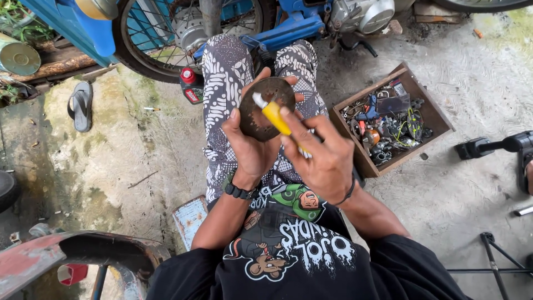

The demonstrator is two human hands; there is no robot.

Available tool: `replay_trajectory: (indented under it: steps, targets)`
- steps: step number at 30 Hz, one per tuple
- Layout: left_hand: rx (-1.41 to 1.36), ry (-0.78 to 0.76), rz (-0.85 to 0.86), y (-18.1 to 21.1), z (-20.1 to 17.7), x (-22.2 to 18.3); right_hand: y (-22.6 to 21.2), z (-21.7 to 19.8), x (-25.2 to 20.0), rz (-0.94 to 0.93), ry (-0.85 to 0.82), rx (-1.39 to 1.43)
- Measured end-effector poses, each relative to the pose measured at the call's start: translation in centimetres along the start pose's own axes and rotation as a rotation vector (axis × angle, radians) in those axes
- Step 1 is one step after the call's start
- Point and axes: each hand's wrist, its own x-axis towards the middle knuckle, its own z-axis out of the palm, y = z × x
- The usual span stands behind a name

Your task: Scraping the surface of a circular metal part with a yellow tool to clean it.

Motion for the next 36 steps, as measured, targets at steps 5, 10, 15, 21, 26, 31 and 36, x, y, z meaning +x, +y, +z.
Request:
replay_trajectory:
  steps: [5,10,15,21,26,31,36]
  targets:
    - [0.034,-0.014,-0.003,0.2,-0.1,0.0,0.5,0.0,0.3,0.005,0.0,0.037]
    - [0.011,0.033,-0.01,0.1,-0.1,0.0,0.3,1.0,-0.6,-0.01,-0.003,0.023]
    - [0.002,0.021,0.005,0.2,0.0,0.0,0.0,1.1,-0.4,-0.016,0.007,0.027]
    - [0.026,-0.004,0.005,0.4,0.4,0.0,-0.6,0.1,0.4,0.0,0.014,0.051]
    - [0.037,0.019,-0.009,0.5,0.2,-0.3,-0.9,0.0,0.6,0.004,0.005,0.051]
    - [0.029,0.043,0.002,0.8,0.0,-0.6,-1.2,0.6,0.3,0.024,-0.01,0.093]
    - [0.022,0.035,0.016,1.1,0.4,-0.5,-1.3,0.9,0.4,-0.014,0.01,0.078]
